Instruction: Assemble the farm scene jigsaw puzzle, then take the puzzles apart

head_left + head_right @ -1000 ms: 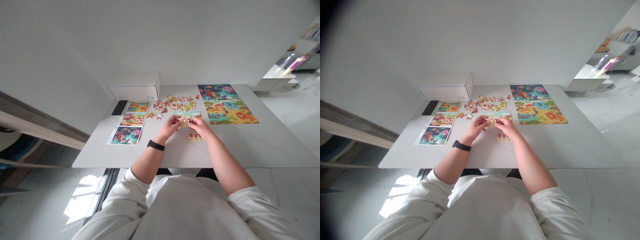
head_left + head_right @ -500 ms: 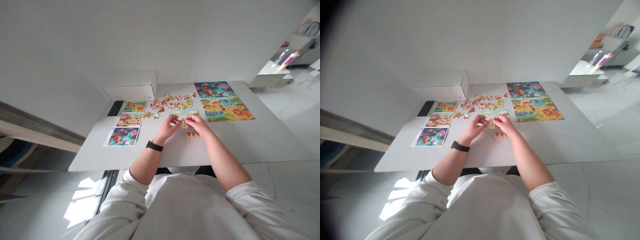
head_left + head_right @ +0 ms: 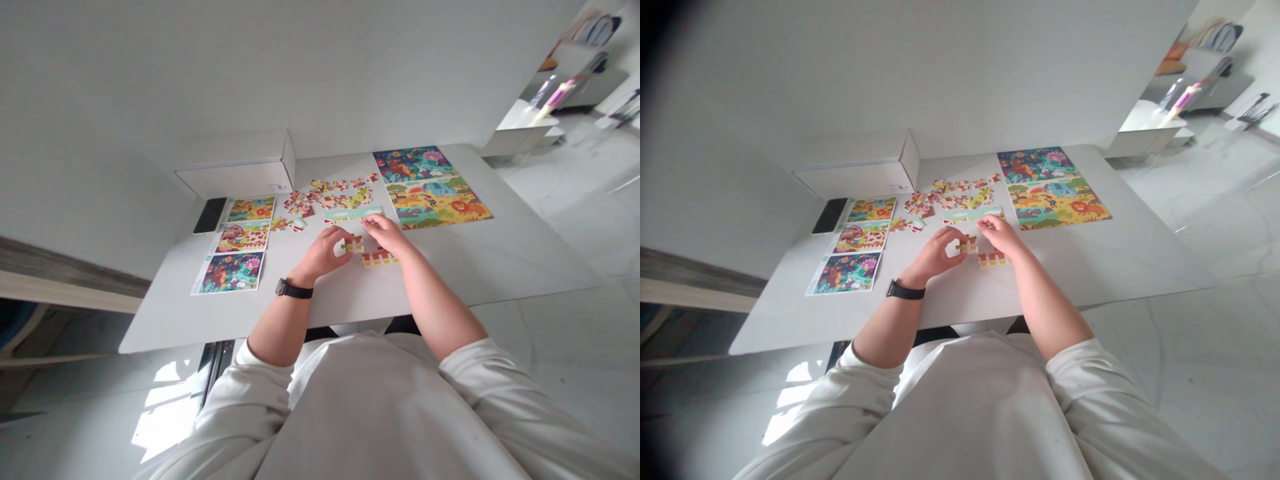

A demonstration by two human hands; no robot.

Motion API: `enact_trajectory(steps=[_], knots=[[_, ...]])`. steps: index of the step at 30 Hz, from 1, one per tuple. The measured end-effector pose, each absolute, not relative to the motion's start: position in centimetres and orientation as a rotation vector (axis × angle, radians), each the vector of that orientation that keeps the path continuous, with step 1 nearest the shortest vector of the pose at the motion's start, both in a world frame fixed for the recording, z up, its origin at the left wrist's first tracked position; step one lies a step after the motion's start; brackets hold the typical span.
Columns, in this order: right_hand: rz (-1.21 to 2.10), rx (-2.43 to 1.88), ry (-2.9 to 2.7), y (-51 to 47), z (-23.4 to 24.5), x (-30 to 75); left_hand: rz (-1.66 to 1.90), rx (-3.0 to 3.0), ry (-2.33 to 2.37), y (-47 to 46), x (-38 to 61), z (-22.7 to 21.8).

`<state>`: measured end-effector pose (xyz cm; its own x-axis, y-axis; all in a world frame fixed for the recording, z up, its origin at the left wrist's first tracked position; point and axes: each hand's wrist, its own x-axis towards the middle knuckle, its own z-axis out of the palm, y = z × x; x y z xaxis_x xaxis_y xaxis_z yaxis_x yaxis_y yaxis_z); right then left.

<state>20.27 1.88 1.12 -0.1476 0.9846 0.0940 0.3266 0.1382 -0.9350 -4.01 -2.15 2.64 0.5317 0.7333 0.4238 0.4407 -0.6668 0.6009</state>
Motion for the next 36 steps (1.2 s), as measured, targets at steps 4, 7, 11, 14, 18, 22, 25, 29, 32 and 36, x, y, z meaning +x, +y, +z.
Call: enact_trajectory(steps=[4,7,11,14,18,22,25,29,32,36], knots=[[0.908,-1.359,-1.518,2.8,0.1,20.9,0.723,2.414,0.980,-2.3,-4.5,2.8],[0.867,-1.361,-1.482,3.1,-0.3,21.1,0.580,2.450,1.007,-2.3,-4.5,2.6],[0.798,-1.344,-1.481,3.2,-0.2,21.0,0.428,2.462,1.055,-2.5,-4.2,2.4],[0.746,-1.344,-1.495,3.1,0.0,20.9,0.355,2.467,1.095,-2.7,-4.0,2.4],[0.746,-1.354,-1.506,2.9,0.2,20.8,0.337,2.471,1.133,-2.8,-3.8,2.4],[0.747,-1.352,-1.515,2.9,0.1,20.7,0.341,2.486,1.133,-2.8,-3.8,2.2],[0.761,-1.347,-1.529,2.9,0.1,20.7,0.349,2.496,1.134,-2.8,-3.8,2.0],[0.760,-1.358,-1.541,2.8,0.0,20.7,0.335,2.491,1.153,-2.9,-3.7,2.2],[0.754,-1.366,-1.548,2.8,0.0,20.7,0.330,2.480,1.160,-3.0,-3.6,2.4],[0.745,-1.372,-1.566,2.6,0.0,20.5,0.353,2.485,1.174,-3.1,-3.4,2.4]])
